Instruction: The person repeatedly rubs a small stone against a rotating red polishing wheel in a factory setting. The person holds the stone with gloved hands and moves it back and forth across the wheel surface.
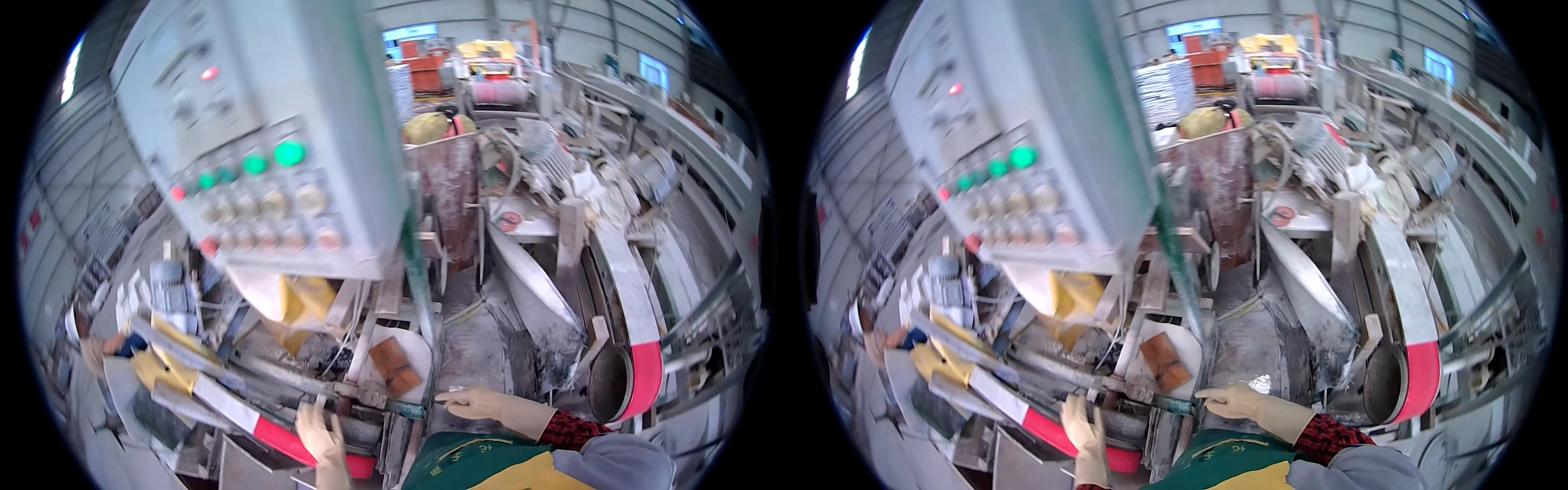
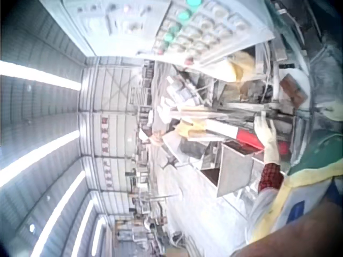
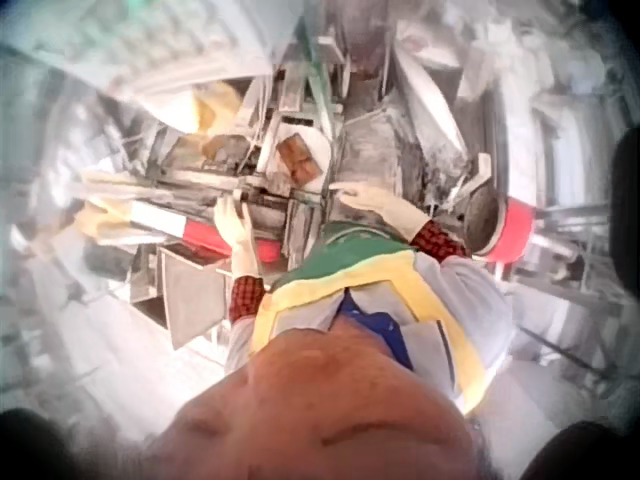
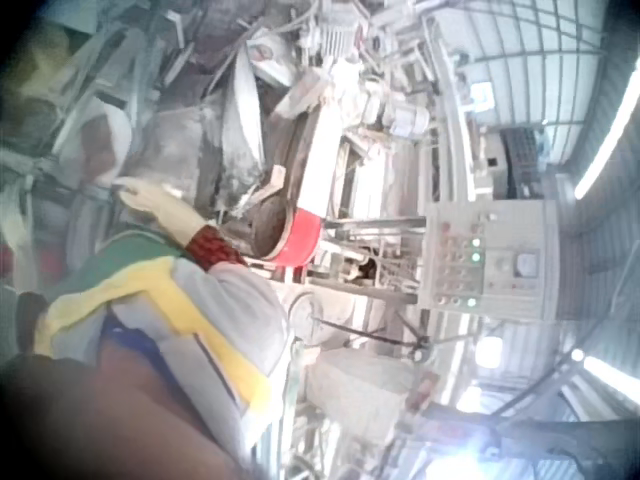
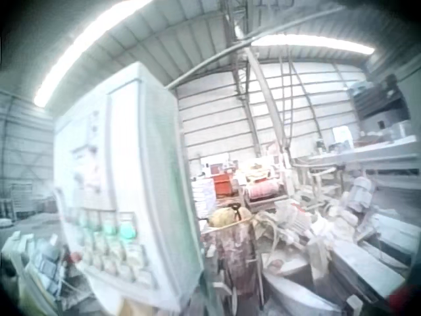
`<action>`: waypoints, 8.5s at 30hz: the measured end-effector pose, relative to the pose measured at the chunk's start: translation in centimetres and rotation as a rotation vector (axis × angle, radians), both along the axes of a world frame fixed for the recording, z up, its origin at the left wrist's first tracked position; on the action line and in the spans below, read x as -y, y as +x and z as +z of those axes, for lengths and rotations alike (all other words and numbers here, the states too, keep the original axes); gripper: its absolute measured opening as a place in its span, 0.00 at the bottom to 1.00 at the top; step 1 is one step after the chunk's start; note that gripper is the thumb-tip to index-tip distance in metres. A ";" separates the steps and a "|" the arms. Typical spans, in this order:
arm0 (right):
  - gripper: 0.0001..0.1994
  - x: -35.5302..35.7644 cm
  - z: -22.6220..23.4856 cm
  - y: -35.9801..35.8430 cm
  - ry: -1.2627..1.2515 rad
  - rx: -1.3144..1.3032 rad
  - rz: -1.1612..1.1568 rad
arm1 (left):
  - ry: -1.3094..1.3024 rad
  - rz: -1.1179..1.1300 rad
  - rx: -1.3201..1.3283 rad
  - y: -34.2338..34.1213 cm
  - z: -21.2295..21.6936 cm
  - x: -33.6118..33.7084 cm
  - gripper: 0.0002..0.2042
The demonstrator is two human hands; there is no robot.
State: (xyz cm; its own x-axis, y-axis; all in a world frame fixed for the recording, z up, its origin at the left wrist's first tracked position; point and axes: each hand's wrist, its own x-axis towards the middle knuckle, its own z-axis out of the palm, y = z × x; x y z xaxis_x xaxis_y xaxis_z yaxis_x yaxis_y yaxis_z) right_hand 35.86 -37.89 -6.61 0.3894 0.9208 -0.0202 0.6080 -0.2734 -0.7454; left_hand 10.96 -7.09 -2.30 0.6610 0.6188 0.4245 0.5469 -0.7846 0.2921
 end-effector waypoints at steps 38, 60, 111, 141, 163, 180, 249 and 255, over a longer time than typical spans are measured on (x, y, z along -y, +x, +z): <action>0.30 -42.0 7.3 -22.4 0.240 0.341 0.546 | -0.219 0.244 0.088 -4.7 0.1 -3.1 0.21; 0.32 -43.8 3.2 -29.4 0.161 0.497 0.400 | -1.009 0.295 0.580 -4.9 -8.2 -0.6 0.32; 0.58 -29.6 7.6 -13.9 -0.020 0.188 0.317 | 0.121 0.110 0.065 -3.8 -3.0 4.1 0.13; 0.29 40.2 -3.9 16.0 1.213 -0.521 -2.050 | 0.382 0.090 -0.241 1.0 -4.3 10.1 0.25; 0.27 38.3 -1.7 14.8 1.224 -0.648 -1.805 | 0.428 0.004 -0.152 -2.3 -1.4 6.7 0.18; 0.20 -2.2 -0.3 1.8 0.368 -0.783 -0.350 | -0.431 0.351 0.194 -7.6 -0.9 -1.2 0.27; 0.18 9.8 -3.3 -3.3 0.022 -0.622 -0.578 | -0.284 0.913 -0.235 -5.6 1.2 -9.6 0.30; 0.19 10.8 -5.2 -1.1 -0.122 -0.551 -0.533 | -0.297 0.836 -0.170 -6.3 1.0 -7.0 0.30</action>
